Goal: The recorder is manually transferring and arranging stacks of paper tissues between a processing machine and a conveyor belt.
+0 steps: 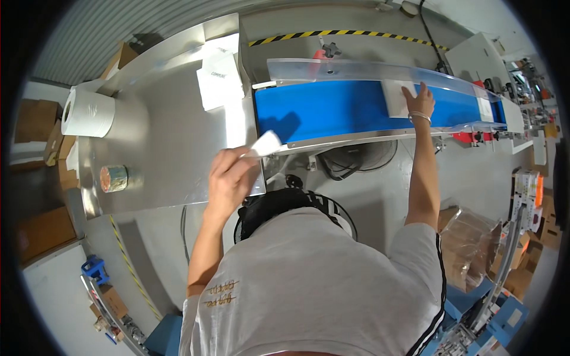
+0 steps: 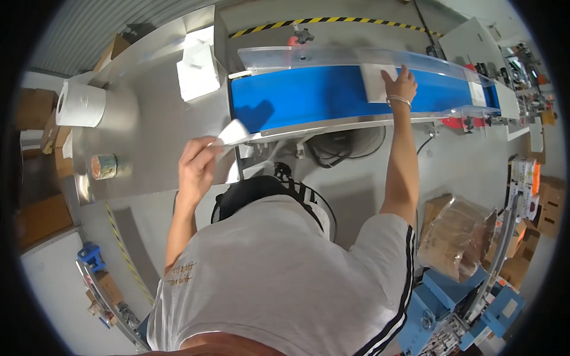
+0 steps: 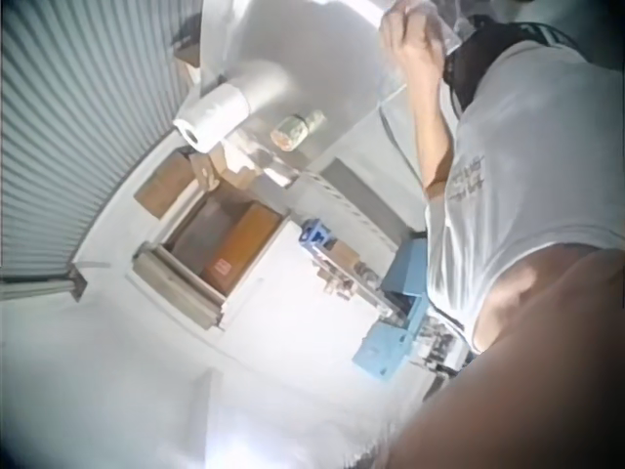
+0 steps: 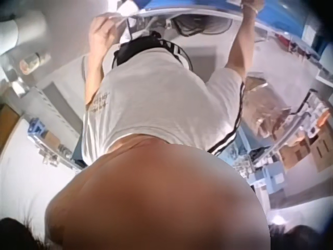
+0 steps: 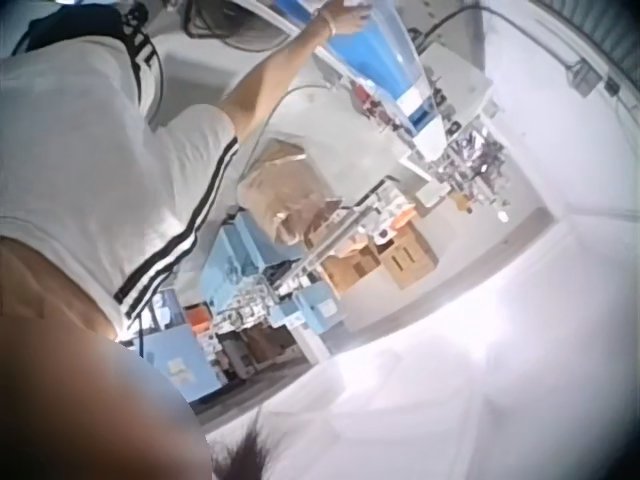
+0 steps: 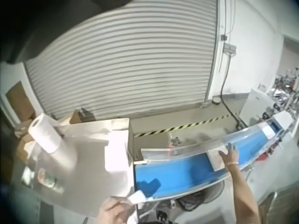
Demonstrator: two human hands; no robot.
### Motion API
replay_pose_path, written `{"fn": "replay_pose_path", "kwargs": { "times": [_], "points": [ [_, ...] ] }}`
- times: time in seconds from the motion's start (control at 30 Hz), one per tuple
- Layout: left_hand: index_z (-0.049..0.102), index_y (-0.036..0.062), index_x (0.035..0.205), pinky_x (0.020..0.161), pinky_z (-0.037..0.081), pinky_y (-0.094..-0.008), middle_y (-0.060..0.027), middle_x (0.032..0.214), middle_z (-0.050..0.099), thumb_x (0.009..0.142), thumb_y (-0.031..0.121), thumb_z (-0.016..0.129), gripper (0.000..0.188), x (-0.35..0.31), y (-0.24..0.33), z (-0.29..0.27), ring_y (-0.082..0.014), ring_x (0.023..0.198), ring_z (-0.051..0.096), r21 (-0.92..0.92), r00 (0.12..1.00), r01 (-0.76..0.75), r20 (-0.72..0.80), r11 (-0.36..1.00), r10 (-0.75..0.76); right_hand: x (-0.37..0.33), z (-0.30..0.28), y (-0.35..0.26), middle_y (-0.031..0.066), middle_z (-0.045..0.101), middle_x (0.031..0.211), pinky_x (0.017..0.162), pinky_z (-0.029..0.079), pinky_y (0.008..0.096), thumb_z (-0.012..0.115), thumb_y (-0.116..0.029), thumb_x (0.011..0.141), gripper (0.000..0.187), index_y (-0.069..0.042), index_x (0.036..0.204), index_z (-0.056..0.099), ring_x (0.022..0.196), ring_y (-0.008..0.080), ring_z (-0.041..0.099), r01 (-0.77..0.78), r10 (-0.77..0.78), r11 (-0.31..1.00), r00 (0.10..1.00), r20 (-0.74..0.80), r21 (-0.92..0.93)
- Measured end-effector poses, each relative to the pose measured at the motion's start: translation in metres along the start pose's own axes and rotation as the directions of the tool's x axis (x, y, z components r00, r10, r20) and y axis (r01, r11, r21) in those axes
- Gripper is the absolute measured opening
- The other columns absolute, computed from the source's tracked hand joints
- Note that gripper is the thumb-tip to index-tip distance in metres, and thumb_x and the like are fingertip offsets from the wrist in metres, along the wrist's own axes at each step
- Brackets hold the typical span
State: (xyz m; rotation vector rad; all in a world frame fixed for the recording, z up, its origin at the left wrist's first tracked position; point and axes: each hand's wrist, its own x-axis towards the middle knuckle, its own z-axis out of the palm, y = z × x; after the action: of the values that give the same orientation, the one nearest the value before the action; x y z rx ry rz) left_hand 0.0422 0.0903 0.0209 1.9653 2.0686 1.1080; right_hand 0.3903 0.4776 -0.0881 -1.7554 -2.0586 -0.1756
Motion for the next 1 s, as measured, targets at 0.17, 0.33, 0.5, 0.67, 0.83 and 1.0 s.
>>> {"fn": "replay_pose_path", "kwargs": {
  "times": [0.17,0.33,0.5,0.67,0.83,1.0],
  "points": [
    [0.067,0.0034,0.087,0.071,0.049,-0.0304,-0.0087,0.098,0.064,0.074,-0.013,0.058,0.022,0.048,0.038,0.019,-0.0226,0.087,0.06,-0.413,0.983,0.157,0.157,0.897,-0.1,-0.066,-0.062,-0.122,0.0088,0.062,0.114,0.096,0.043,0.0346,0.042,-0.037,0.098,0.041,-0.006,0.118,0.058,0.111,0.0208,0.056,0.066,-0.586,0.38,0.789,0.185,0.923],
    [0.067,0.0029,0.087,0.068,0.045,-0.0224,-0.0006,0.086,0.064,0.083,-0.005,0.061,0.011,0.081,0.011,0.068,-0.0081,0.078,0.057,-0.651,0.842,0.534,0.357,0.539,-0.404,-0.113,-0.054,-0.157,0.01,0.058,0.117,0.096,0.041,0.0334,0.026,-0.044,0.101,0.055,0.001,0.127,0.046,0.109,0.0172,0.054,-0.712,-0.728,0.038,0.461,0.508,0.701],
    [0.065,0.003,0.096,0.07,0.047,-0.0225,-0.0024,0.087,0.063,0.081,-0.004,0.062,0.017,0.087,-0.007,0.112,-0.0087,0.076,0.057,-0.7,0.798,0.584,0.401,0.411,-0.45,-0.117,-0.057,-0.145,0.0048,0.063,0.102,0.082,0.046,0.0259,0.065,-0.016,0.088,0.039,-0.001,0.121,0.05,0.092,0.0106,0.058,-0.612,-0.629,0.18,0.53,0.568,0.77],
    [0.06,0.0026,0.108,0.08,0.048,-0.0265,-0.0051,0.1,0.061,0.077,-0.003,0.066,0.032,0.08,-0.006,0.127,-0.0141,0.09,0.056,-0.624,0.843,0.512,0.232,0.59,-0.486,-0.082,-0.028,-0.11,0.0067,0.065,0.092,0.071,0.048,0.0275,0.068,-0.016,0.084,0.03,0.0,0.107,0.06,0.081,0.0124,0.059,-0.664,-0.261,0.286,0.64,0.723,0.691],
    [0.062,0.0039,0.106,0.072,0.049,-0.0257,-0.0034,0.092,0.063,0.08,0.003,0.068,0.026,0.054,-0.015,0.126,-0.0112,0.082,0.057,-0.585,0.816,0.577,0.422,0.569,-0.394,-0.049,0.004,-0.072,0.0046,0.063,0.086,0.061,0.046,0.0276,0.067,-0.024,0.083,0.034,0.0,0.107,0.062,0.072,0.0116,0.056,-0.586,-0.061,0.439,0.737,0.673,0.681],
    [0.062,0.0031,0.106,0.069,0.046,-0.0228,-0.0017,0.087,0.059,0.085,0.008,0.066,0.022,0.051,-0.008,0.112,-0.0082,0.075,0.053,-0.489,0.716,0.697,0.517,0.525,-0.469,-0.042,-0.018,-0.072,0.0203,0.054,0.123,0.089,0.044,0.044,0.068,-0.042,0.078,0.067,-0.005,0.129,0.047,0.111,0.0362,0.053,-0.209,0.144,0.967,0.919,0.367,0.143]
  ]
}}
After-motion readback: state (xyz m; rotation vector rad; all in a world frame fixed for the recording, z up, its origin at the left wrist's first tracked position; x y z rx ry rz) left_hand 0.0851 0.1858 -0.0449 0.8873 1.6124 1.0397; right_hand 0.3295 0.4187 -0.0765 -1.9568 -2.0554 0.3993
